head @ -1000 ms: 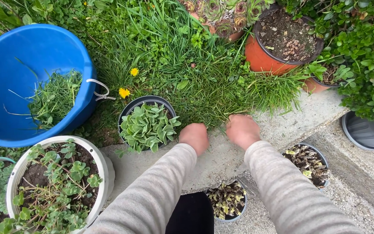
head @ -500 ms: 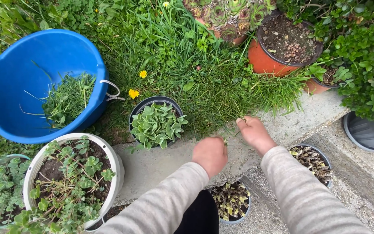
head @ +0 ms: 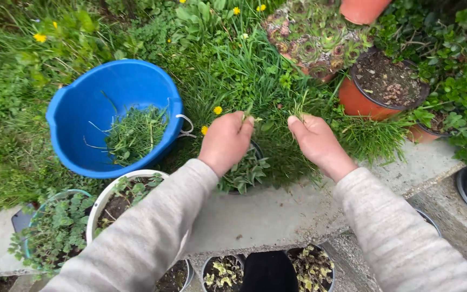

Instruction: Weed grass and small plants from a garden area and place them into a bucket.

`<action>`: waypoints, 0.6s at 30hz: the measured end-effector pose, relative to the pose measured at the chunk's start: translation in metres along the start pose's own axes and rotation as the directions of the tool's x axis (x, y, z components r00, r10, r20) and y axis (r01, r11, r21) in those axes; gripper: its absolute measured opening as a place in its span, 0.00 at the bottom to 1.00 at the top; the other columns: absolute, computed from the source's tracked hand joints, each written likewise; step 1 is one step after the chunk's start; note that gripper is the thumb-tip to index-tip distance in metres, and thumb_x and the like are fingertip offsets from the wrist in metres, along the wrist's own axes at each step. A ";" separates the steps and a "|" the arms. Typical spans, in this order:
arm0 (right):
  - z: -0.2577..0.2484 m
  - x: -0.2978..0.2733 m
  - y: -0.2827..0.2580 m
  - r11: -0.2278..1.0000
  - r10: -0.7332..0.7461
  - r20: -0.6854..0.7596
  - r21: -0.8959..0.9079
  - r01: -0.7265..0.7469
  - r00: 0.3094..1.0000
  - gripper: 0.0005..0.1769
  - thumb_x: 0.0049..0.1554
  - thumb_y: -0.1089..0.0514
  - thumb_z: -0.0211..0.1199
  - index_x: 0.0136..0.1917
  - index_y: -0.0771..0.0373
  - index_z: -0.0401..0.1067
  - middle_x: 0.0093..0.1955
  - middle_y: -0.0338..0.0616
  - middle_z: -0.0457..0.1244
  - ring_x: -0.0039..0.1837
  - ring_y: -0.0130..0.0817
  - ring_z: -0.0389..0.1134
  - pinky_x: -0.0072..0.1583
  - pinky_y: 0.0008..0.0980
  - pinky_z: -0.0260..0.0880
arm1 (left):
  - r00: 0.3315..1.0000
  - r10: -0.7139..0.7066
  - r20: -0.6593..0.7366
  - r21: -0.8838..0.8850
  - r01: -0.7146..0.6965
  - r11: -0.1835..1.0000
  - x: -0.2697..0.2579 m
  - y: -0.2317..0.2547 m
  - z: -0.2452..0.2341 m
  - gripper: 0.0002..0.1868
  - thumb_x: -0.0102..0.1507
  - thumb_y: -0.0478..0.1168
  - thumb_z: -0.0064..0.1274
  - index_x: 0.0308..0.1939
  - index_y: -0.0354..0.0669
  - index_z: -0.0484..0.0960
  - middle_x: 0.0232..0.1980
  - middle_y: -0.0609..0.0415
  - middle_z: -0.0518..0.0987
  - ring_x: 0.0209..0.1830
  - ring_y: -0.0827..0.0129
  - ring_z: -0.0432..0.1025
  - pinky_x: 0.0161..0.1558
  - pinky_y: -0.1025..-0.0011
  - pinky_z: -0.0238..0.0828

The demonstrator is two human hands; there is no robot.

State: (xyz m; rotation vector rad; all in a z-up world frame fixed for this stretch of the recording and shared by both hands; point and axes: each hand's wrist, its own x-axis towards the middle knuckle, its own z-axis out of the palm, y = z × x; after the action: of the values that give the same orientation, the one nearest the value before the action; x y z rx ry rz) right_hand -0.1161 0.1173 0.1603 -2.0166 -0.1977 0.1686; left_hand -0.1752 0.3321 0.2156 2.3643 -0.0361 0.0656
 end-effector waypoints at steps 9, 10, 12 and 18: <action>0.151 0.080 -0.203 0.855 -0.438 0.305 -0.150 0.497 0.846 0.17 0.66 0.46 0.49 0.43 0.55 0.72 0.43 0.49 0.70 0.54 0.53 0.71 0.58 0.51 0.67 | 0.936 -0.116 -0.332 0.169 0.180 0.969 0.033 -0.119 -0.181 0.18 0.70 0.47 0.43 0.41 0.36 0.81 0.41 0.31 0.82 0.53 0.33 0.75 0.50 0.37 0.72; 0.168 0.082 -0.221 0.805 -0.416 0.403 -0.255 0.536 0.815 0.19 0.66 0.43 0.48 0.52 0.59 0.68 0.49 0.58 0.66 0.59 0.60 0.68 0.62 0.55 0.63 | 0.926 -0.167 -0.337 0.303 0.275 0.913 0.031 -0.127 -0.196 0.20 0.71 0.52 0.41 0.45 0.37 0.77 0.43 0.31 0.82 0.53 0.34 0.76 0.51 0.38 0.73; 0.197 0.085 -0.238 0.736 -0.378 0.501 -0.348 0.581 0.778 0.26 0.65 0.40 0.47 0.62 0.64 0.63 0.54 0.67 0.63 0.64 0.66 0.65 0.66 0.58 0.58 | 0.910 -0.222 -0.351 0.424 0.366 0.828 0.024 -0.147 -0.213 0.23 0.72 0.57 0.40 0.49 0.38 0.74 0.44 0.32 0.82 0.52 0.35 0.78 0.53 0.39 0.74; 0.222 0.068 -0.239 0.353 -0.287 0.650 -0.611 0.708 0.704 0.32 0.67 0.37 0.43 0.65 0.63 0.74 0.80 0.56 0.52 0.83 0.58 0.43 0.76 0.62 0.34 | 0.829 -0.557 -0.056 0.678 0.441 0.588 -0.002 -0.200 -0.225 0.27 0.71 0.56 0.41 0.49 0.36 0.85 0.39 0.40 0.86 0.46 0.44 0.82 0.53 0.50 0.76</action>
State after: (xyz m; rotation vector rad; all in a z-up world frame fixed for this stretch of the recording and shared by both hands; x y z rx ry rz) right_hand -0.1115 0.4297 0.2762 -2.7148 -1.4909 0.1201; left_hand -0.1769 0.6323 0.2359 2.9982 0.7038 -0.4799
